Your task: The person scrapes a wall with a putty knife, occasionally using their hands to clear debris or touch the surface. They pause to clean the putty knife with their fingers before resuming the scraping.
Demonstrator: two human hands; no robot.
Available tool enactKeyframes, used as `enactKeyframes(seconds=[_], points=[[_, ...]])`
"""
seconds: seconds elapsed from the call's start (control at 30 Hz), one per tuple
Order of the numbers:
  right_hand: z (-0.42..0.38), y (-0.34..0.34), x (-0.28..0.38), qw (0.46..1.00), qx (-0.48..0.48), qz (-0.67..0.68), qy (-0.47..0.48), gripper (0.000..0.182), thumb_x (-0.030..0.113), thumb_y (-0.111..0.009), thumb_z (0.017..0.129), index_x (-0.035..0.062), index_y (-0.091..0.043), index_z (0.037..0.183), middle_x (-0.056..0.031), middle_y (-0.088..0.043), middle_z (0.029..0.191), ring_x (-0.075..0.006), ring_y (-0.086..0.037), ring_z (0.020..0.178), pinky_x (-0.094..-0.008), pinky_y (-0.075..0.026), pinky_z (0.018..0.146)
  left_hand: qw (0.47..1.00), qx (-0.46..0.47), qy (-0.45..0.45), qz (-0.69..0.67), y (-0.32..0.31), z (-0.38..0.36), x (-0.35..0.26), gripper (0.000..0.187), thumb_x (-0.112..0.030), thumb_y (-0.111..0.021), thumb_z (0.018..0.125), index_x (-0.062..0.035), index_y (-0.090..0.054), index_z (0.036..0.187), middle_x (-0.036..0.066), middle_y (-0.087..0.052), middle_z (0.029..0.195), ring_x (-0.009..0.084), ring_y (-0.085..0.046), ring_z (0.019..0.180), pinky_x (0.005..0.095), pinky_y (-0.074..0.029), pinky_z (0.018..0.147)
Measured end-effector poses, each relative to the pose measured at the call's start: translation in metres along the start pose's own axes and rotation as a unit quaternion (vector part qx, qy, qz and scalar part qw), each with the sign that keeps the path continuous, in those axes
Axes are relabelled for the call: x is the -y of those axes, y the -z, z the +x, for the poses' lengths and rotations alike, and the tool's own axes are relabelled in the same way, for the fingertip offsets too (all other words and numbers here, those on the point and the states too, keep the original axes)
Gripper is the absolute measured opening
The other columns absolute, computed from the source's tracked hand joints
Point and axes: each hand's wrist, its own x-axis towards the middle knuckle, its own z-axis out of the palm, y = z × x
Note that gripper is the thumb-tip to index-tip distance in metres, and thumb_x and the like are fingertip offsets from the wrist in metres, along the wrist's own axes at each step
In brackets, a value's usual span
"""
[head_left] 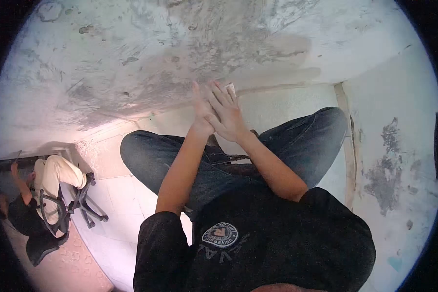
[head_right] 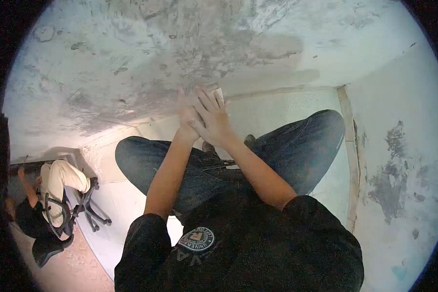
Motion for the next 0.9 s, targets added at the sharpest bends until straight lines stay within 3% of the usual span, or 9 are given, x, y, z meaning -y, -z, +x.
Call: enactKeyframes(seconds=[0.23,0.3,0.33,0.4,0.5,0.63,0.83,0.9], points=[[-0.009,-0.017,-0.002,0.999,0.024,0.031,-0.02,0.064,0.038,-0.049,0.09,0.0017,-0.038,0.142,-0.02,-0.029,0.151,-0.0365,-0.023,0.141,-0.0515,-0.01,0.116,0.995,0.081,-0.035,-0.042,0.03,0.009,-0.01,0.084,-0.07,-0.032,0.089,-0.0095,-0.024,0.147,0.02,-0.038,0.14,0.0365,-0.041,0.126,0.052,-0.034,0.106],[-0.01,-0.017,0.001,0.998,0.043,0.051,-0.012,0.065,0.039,-0.048,0.09,0.0027,-0.035,0.143,-0.0191,-0.028,0.152,-0.0367,-0.023,0.141,-0.0502,-0.01,0.116,0.953,0.241,0.019,-0.183,0.034,0.01,-0.014,0.081,-0.067,-0.034,0.091,-0.0093,-0.024,0.147,0.021,-0.038,0.139,0.0376,-0.041,0.126,0.0518,-0.037,0.104],[-0.012,-0.018,0.001,0.998,0.039,0.047,-0.015,0.065,0.039,-0.048,0.09,0.0027,-0.035,0.143,-0.0191,-0.028,0.152,-0.0367,-0.023,0.141,-0.0502,-0.01,0.116,0.952,0.244,0.024,-0.183,0.032,0.011,-0.016,0.081,-0.067,-0.034,0.091,-0.0093,-0.024,0.147,0.021,-0.038,0.139,0.0376,-0.041,0.126,0.0518,-0.037,0.104],[-0.013,-0.018,0.003,0.993,0.024,0.115,-0.006,0.066,0.041,-0.052,0.09,0.005,-0.037,0.143,-0.0198,-0.03,0.151,-0.0386,-0.026,0.139,-0.0495,-0.013,0.116,0.989,0.019,-0.139,0.041,0.027,0.012,-0.02,0.081,-0.065,-0.033,0.091,-0.007,-0.025,0.146,0.023,-0.037,0.14,0.0384,-0.041,0.125,0.0516,-0.038,0.102],[-0.012,-0.016,0.01,0.993,0.044,0.11,0.004,0.073,0.044,-0.051,0.089,0.0045,-0.029,0.147,-0.0186,-0.027,0.152,-0.0359,-0.024,0.141,-0.0504,-0.011,0.116,0.992,-0.016,-0.118,-0.031,0.027,0.006,-0.03,0.082,-0.066,-0.037,0.088,-0.0025,-0.034,0.139,0.021,-0.044,0.131,0.037,-0.046,0.117,0.0537,-0.041,0.097],[-0.017,-0.018,0.022,0.989,0.067,0.131,0.007,0.076,0.048,-0.048,0.091,0.0042,-0.024,0.149,-0.0173,-0.026,0.153,-0.0338,-0.023,0.142,-0.0518,-0.009,0.116,0.989,0.013,-0.149,0.008,0.028,0.004,-0.04,0.082,-0.067,-0.036,0.087,-0.0027,-0.035,0.138,0.022,-0.043,0.131,0.0381,-0.046,0.117,0.0541,-0.041,0.097],[-0.017,-0.014,0.024,0.991,0.071,0.11,0.033,0.082,0.058,-0.043,0.091,0.0051,-0.021,0.149,-0.0166,-0.024,0.154,-0.0329,-0.021,0.143,-0.0518,-0.005,0.117,0.99,-0.047,-0.132,-0.018,0.029,0.0,-0.042,0.077,-0.063,-0.037,0.09,0.0004,-0.041,0.133,0.02,-0.048,0.126,0.0334,-0.052,0.106,0.0493,-0.044,0.094],[-0.016,-0.012,0.024,0.992,0.073,0.098,0.038,0.083,0.059,-0.043,0.09,0.006,-0.021,0.15,-0.0163,-0.024,0.154,-0.0325,-0.02,0.143,-0.0524,-0.004,0.116,0.989,-0.04,-0.132,0.052,0.034,0.008,-0.041,0.072,-0.059,-0.034,0.094,0.0009,-0.042,0.133,0.018,-0.052,0.123,0.0304,-0.054,0.101,0.0455,-0.046,0.089]])
